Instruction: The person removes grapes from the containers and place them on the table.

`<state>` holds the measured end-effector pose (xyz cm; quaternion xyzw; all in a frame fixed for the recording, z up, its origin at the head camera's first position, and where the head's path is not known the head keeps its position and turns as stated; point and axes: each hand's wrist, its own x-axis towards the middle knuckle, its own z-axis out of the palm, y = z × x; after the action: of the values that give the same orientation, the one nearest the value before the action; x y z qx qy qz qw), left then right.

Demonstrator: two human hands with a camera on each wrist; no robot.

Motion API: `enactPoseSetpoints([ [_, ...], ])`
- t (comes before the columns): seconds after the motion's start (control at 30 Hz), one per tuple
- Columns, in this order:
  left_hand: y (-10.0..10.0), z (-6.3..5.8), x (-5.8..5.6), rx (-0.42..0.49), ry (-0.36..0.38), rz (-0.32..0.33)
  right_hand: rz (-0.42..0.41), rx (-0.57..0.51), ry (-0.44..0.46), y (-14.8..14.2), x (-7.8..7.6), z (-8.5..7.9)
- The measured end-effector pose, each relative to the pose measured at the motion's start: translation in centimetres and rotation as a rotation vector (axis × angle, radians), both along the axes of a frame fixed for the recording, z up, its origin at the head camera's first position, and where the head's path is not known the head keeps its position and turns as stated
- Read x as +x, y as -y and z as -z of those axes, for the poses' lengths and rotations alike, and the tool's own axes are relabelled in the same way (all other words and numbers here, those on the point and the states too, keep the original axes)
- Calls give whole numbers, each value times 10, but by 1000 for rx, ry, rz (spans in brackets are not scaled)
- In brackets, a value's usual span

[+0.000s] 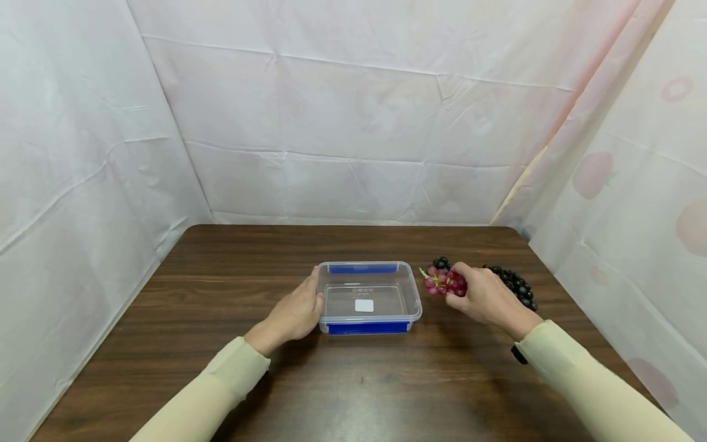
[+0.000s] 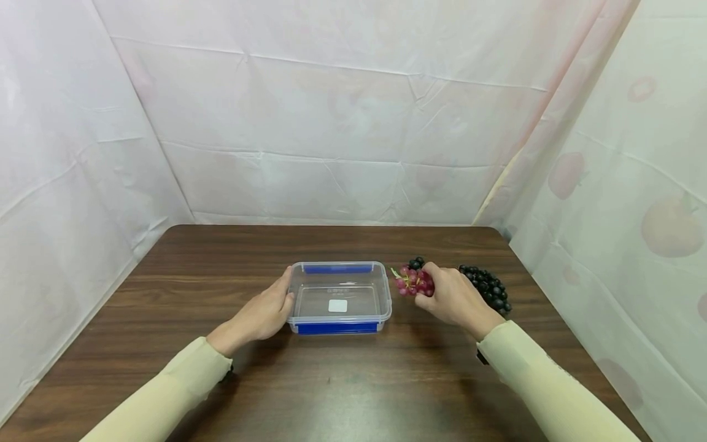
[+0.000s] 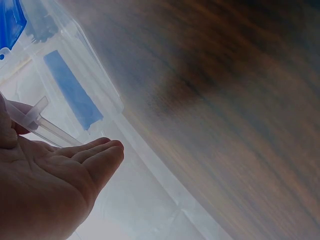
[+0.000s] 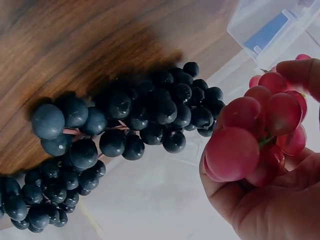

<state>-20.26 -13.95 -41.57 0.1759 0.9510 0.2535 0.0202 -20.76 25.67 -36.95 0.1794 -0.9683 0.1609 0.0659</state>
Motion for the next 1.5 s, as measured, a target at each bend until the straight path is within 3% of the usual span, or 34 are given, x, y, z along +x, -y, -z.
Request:
enactPoseSetpoints([
  [0.53,-2,1,0,5,-7,-8,28,29,72,-8,3,9],
  [1.5,-4,1,1,18,2,-5,17,47,124,-19,7,20],
])
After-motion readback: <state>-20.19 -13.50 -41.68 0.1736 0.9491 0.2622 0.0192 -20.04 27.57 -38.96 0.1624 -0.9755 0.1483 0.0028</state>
